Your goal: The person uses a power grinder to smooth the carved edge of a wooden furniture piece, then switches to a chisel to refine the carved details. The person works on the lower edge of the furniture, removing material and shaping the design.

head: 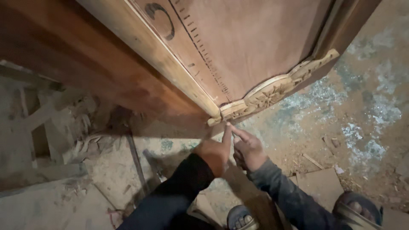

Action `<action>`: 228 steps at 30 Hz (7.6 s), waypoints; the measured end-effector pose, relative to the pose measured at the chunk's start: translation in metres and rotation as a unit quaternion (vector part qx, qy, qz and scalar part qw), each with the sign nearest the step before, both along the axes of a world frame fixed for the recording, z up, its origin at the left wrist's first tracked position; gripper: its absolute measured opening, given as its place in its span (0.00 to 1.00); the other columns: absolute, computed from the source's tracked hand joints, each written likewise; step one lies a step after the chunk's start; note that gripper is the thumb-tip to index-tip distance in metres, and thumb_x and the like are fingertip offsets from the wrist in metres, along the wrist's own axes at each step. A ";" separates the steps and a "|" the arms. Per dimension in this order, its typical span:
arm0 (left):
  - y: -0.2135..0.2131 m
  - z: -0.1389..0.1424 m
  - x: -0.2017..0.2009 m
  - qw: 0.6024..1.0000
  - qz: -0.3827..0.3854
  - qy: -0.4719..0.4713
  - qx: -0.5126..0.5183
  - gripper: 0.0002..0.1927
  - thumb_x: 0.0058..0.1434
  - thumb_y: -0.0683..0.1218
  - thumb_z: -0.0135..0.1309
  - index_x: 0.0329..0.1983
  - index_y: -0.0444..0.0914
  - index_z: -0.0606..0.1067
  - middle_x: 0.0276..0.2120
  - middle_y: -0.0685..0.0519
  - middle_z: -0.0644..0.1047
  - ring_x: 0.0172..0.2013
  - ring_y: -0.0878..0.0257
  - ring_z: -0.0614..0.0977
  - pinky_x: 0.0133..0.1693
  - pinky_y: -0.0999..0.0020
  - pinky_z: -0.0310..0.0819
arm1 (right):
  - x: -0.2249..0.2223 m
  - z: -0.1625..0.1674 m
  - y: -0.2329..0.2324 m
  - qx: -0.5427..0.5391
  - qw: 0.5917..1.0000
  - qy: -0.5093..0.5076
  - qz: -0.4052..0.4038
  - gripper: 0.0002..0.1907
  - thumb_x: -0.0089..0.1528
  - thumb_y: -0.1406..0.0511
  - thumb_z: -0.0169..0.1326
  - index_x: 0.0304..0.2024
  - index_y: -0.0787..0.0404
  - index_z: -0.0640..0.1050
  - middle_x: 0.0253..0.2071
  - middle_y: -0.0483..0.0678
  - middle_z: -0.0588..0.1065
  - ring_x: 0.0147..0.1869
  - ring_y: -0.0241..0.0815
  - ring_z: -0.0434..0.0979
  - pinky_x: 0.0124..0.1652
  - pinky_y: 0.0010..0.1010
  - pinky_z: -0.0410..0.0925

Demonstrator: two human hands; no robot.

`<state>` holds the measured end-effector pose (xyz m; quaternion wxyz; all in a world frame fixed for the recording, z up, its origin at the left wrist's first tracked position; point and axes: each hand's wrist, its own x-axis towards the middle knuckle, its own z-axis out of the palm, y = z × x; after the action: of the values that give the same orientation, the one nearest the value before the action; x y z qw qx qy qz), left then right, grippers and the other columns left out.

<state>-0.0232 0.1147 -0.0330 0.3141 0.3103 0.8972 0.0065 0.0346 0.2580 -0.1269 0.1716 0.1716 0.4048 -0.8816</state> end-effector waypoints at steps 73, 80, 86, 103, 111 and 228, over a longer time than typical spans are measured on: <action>0.007 -0.007 -0.004 0.997 0.025 -0.070 -0.027 0.62 0.57 0.48 0.60 0.79 0.36 0.27 0.35 0.40 0.82 0.35 0.43 0.83 0.51 0.40 0.73 | -0.002 0.034 0.023 0.538 0.809 0.227 0.063 0.22 0.67 0.64 0.48 0.63 0.61 0.72 0.50 0.65 0.78 0.50 0.64 0.80 0.45 0.45 0.74; 0.009 -0.015 -0.005 0.999 0.005 -0.027 -0.022 0.58 0.62 0.46 0.57 0.81 0.35 0.29 0.32 0.42 0.82 0.32 0.45 0.85 0.50 0.43 0.71 | -0.001 0.026 0.024 0.541 0.817 0.190 0.066 0.20 0.67 0.64 0.49 0.61 0.62 0.74 0.50 0.66 0.78 0.54 0.63 0.80 0.47 0.43 0.74; 0.006 -0.023 -0.004 0.997 0.021 -0.043 -0.059 0.58 0.61 0.48 0.56 0.78 0.37 0.28 0.30 0.42 0.82 0.32 0.43 0.84 0.67 0.34 0.47 | -0.003 0.027 0.025 0.556 0.806 0.193 0.069 0.21 0.66 0.65 0.49 0.61 0.62 0.75 0.48 0.67 0.78 0.53 0.65 0.79 0.47 0.43 0.73; 0.013 -0.012 -0.003 0.999 0.014 -0.025 -0.039 0.52 0.65 0.43 0.51 0.81 0.35 0.30 0.29 0.42 0.82 0.28 0.47 0.83 0.51 0.40 0.64 | 0.003 0.015 0.033 0.537 0.806 0.246 0.046 0.21 0.65 0.67 0.49 0.61 0.64 0.75 0.52 0.66 0.78 0.57 0.61 0.80 0.50 0.41 0.73; 0.011 -0.009 -0.008 1.000 0.017 0.005 0.011 0.56 0.60 0.44 0.54 0.81 0.39 0.31 0.34 0.38 0.80 0.32 0.44 0.82 0.42 0.47 0.79 | -0.004 0.017 0.028 0.520 0.817 0.249 0.028 0.19 0.69 0.66 0.48 0.62 0.66 0.74 0.54 0.66 0.77 0.58 0.62 0.79 0.51 0.42 0.73; 0.004 -0.043 -0.003 0.999 -0.005 0.016 0.032 0.63 0.55 0.53 0.65 0.78 0.25 0.36 0.35 0.40 0.82 0.39 0.44 0.84 0.49 0.54 0.75 | -0.021 0.053 0.040 0.637 0.729 0.197 0.153 0.20 0.66 0.63 0.49 0.60 0.55 0.76 0.38 0.67 0.78 0.42 0.68 0.79 0.40 0.52 0.71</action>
<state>-0.0266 0.1185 -0.0756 0.2896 0.3248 0.8999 0.0282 0.0135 0.2983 -0.0734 0.0711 -0.0007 0.9170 -0.3926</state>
